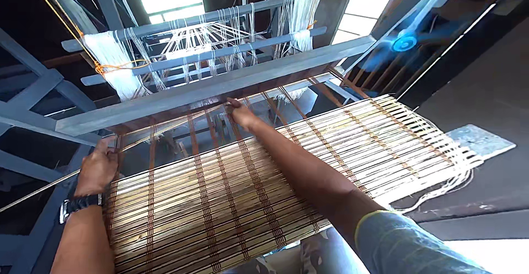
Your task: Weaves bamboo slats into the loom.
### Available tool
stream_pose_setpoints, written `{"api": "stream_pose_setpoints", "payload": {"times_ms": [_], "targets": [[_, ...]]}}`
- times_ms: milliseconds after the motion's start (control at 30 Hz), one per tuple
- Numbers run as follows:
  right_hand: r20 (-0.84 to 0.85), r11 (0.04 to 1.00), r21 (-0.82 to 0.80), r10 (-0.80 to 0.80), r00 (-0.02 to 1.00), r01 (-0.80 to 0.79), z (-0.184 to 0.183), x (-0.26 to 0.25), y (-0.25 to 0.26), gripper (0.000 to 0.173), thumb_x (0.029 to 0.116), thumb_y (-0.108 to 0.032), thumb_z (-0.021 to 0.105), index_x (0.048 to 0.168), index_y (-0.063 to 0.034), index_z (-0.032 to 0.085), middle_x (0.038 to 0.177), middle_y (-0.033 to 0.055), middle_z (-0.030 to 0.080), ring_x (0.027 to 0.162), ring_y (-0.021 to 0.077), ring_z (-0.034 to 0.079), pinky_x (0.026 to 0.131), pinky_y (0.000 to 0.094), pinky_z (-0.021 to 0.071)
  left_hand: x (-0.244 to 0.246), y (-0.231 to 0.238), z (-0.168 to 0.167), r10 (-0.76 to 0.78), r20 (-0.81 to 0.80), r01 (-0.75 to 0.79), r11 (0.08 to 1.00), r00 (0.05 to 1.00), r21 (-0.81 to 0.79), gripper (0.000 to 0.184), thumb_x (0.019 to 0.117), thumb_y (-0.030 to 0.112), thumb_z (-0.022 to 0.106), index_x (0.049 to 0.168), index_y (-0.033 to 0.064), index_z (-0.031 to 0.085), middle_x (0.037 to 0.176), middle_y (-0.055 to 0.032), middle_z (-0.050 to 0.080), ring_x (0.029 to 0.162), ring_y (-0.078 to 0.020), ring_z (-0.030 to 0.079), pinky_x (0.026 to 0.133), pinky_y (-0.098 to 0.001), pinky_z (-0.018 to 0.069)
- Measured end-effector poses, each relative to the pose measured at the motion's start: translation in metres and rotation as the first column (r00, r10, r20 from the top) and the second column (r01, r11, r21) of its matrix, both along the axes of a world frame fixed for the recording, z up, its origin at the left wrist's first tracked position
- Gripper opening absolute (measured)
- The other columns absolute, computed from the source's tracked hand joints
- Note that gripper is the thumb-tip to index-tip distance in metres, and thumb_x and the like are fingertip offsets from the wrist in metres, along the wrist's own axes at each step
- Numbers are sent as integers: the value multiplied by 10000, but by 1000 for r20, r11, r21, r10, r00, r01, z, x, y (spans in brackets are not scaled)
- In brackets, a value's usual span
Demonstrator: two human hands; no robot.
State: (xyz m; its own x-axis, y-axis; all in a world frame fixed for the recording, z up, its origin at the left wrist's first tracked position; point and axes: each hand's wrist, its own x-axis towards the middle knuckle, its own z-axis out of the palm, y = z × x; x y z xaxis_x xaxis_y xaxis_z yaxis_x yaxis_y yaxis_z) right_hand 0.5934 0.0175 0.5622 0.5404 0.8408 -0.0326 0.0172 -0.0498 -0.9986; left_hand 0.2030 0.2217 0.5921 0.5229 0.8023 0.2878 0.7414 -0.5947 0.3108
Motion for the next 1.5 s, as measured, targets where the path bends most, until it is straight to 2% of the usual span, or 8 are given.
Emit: {"api": "stream_pose_setpoints", "payload": {"times_ms": [200, 333, 467, 600, 867, 1067, 1367, 1500], "targets": [[-35, 999, 8, -32, 999, 32, -2, 5, 0, 521, 1106, -211, 441, 1607, -110, 337, 1542, 151, 491, 1370, 280, 519, 1077, 501, 470, -7, 9, -6, -24, 36, 24, 1000, 999, -11, 458, 1056, 150, 501, 1508, 220, 480, 1174, -204, 711, 1061, -457, 679, 926, -720, 477], [-102, 990, 10, -139, 985, 140, -6, 9, 4, 518, 1101, -208, 444, 1603, -128, 349, 1546, 156, 489, 1359, 315, 535, 1055, 545, 487, -26, 21, -10, 67, -124, -60, 996, 990, 59, 375, 1052, 200, 531, 1407, 100, 593, 1336, -299, 607, 1237, -550, 567, 988, -767, 427], [-164, 971, 62, -216, 963, 229, -7, 13, 2, 523, 1093, -177, 424, 1604, -108, 337, 1567, 173, 446, 1331, 343, 550, 1013, 571, 510, -38, 13, -5, 220, -222, -207, 975, 950, 83, 312, 1076, 228, 494, 1252, 65, 694, 1300, -311, 625, 1231, -550, 572, 952, -764, 443], [-191, 970, 71, -215, 958, 232, -7, 12, 3, 523, 1084, -155, 447, 1596, -120, 348, 1519, 187, 491, 1295, 354, 573, 973, 554, 529, -33, 13, -6, 195, -203, -182, 980, 959, 84, 273, 1066, 183, 514, 1212, 53, 704, 1228, -307, 661, 1201, -544, 592, 969, -758, 435], [-321, 971, 89, -184, 929, 223, 1, 7, -3, 429, 1108, -190, 419, 1528, -101, 446, 1421, 174, 579, 1172, 312, 640, 875, 477, 560, -21, 19, -11, 56, -152, -35, 990, 987, 135, 260, 1066, 201, 530, 1236, 121, 710, 1213, -244, 690, 1153, -505, 632, 960, -749, 447], [-425, 934, 126, -253, 869, 334, 10, 4, -8, 460, 1112, -193, 421, 1562, -106, 382, 1459, 173, 539, 1196, 321, 621, 872, 489, 554, -29, 19, -14, 191, -233, -170, 980, 954, 106, 285, 1030, 177, 595, 1286, 94, 688, 1305, -296, 633, 1237, -548, 571, 962, -762, 439], [-412, 946, 90, -249, 877, 311, 10, 2, -8, 440, 1091, -165, 458, 1519, -71, 426, 1388, 199, 582, 1157, 315, 647, 887, 470, 564, -17, 22, -15, 47, -166, -29, 994, 985, 106, 242, 1052, 155, 554, 1240, 119, 704, 1160, -239, 711, 1112, -507, 649, 953, -749, 447], [-427, 918, 153, -272, 862, 366, 10, 2, -8, 411, 1099, -140, 408, 1496, -44, 454, 1285, 190, 623, 1047, 263, 661, 830, 412, 560, -34, 30, -17, 82, -161, -60, 989, 983, 133, 269, 1033, 194, 595, 1273, 116, 690, 1254, -275, 656, 1181, -532, 603, 958, -763, 442]]}}
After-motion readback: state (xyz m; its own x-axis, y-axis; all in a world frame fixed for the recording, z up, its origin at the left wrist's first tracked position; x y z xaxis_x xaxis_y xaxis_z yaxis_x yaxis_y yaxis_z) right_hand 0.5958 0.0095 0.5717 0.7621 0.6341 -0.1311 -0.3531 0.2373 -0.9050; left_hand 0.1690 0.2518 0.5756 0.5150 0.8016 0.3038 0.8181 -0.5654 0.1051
